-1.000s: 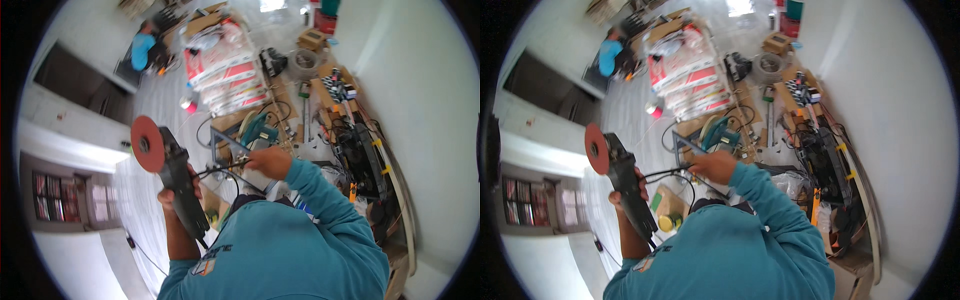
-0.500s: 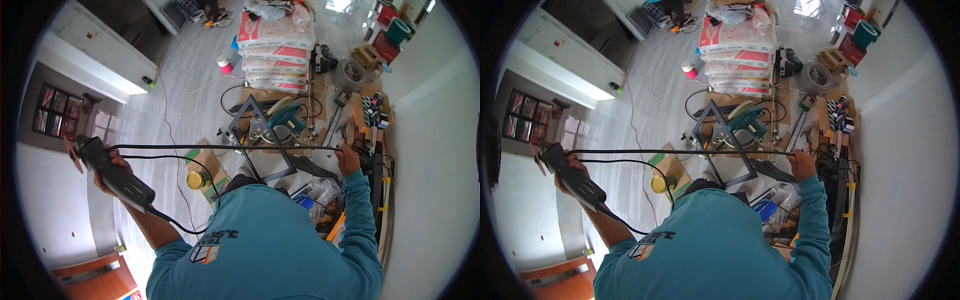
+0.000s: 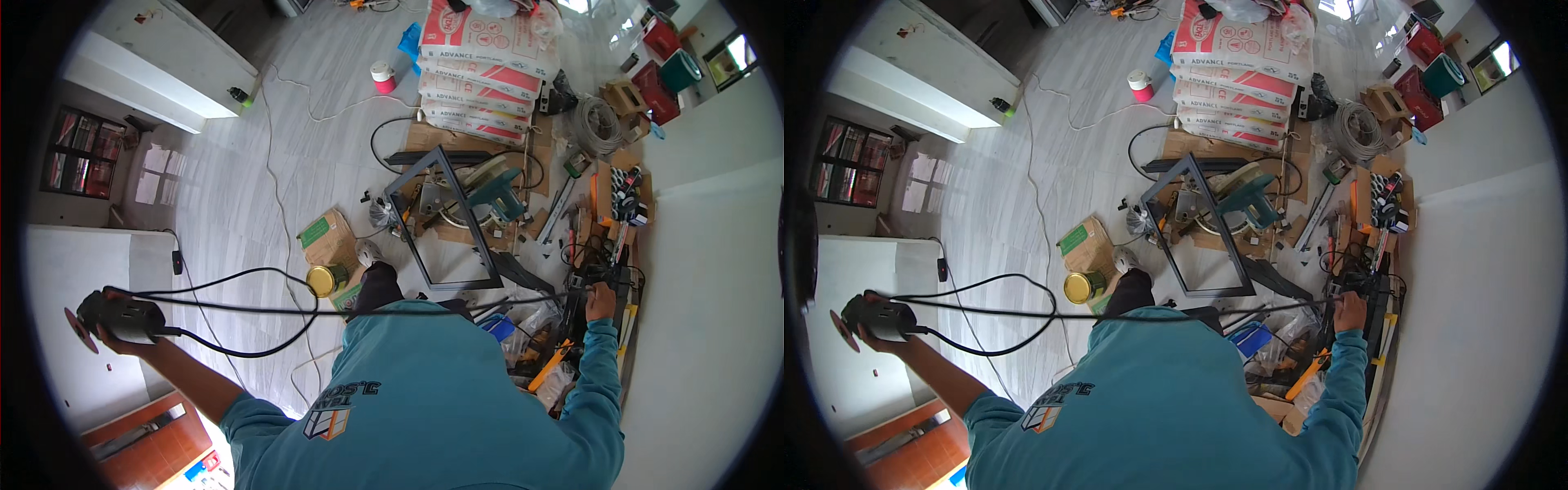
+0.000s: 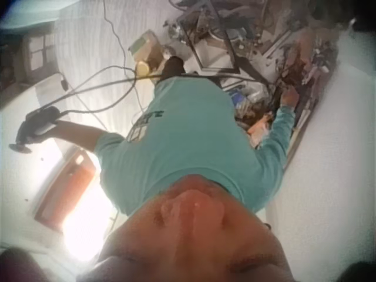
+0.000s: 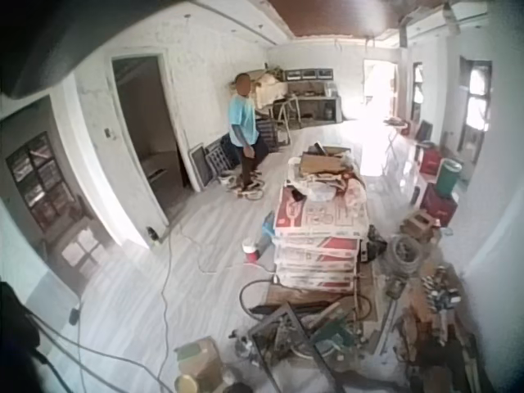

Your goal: The recorder is assembling and modifying aluminum window frame components using a utility knife and an angle grinder.

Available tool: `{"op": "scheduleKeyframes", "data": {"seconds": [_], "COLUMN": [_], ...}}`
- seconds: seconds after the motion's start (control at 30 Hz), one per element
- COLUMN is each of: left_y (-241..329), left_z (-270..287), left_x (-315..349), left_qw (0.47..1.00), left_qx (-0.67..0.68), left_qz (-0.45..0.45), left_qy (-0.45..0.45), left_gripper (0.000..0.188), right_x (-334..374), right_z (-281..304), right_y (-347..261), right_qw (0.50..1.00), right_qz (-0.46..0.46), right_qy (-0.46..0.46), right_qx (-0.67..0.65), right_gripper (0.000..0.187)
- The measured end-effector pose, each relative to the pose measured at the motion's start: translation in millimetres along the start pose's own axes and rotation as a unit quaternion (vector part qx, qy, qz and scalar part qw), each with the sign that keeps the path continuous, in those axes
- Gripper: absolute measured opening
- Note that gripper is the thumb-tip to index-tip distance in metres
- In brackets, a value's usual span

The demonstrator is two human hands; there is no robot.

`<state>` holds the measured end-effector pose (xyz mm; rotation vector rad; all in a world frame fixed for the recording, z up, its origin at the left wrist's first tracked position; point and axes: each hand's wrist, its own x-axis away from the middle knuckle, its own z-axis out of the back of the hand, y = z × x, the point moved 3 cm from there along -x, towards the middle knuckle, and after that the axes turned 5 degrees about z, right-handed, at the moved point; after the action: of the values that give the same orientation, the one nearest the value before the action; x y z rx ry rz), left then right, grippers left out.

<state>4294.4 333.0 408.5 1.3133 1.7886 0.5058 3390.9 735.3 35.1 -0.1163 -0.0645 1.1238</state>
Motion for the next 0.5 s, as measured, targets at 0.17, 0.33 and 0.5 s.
{"op": "scheduleKeyframes", "data": {"seconds": [0.17,0.33,0.5], "left_y": [22,27,-23], "left_z": [104,196,174], "left_x": [-91,-177,-219], "left_qw": [0.978,0.989,0.959], "left_qx": [-0.171,-0.142,-0.155], "left_qz": [-0.064,0.043,-0.004], "left_qy": [0.101,0.005,0.238], "left_gripper": [0.056,0.052,0.041], "right_x": [-26,-65,-190], "right_z": [-26,-44,-61], "right_y": [-79,-187,-269], "right_qw": [0.989,0.989,0.919], "right_qz": [-0.039,-0.036,-0.366], "right_qy": [-0.115,-0.027,-0.001], "right_qx": [0.080,0.144,-0.149], "right_gripper": [0.015,0.024,0.042]}}
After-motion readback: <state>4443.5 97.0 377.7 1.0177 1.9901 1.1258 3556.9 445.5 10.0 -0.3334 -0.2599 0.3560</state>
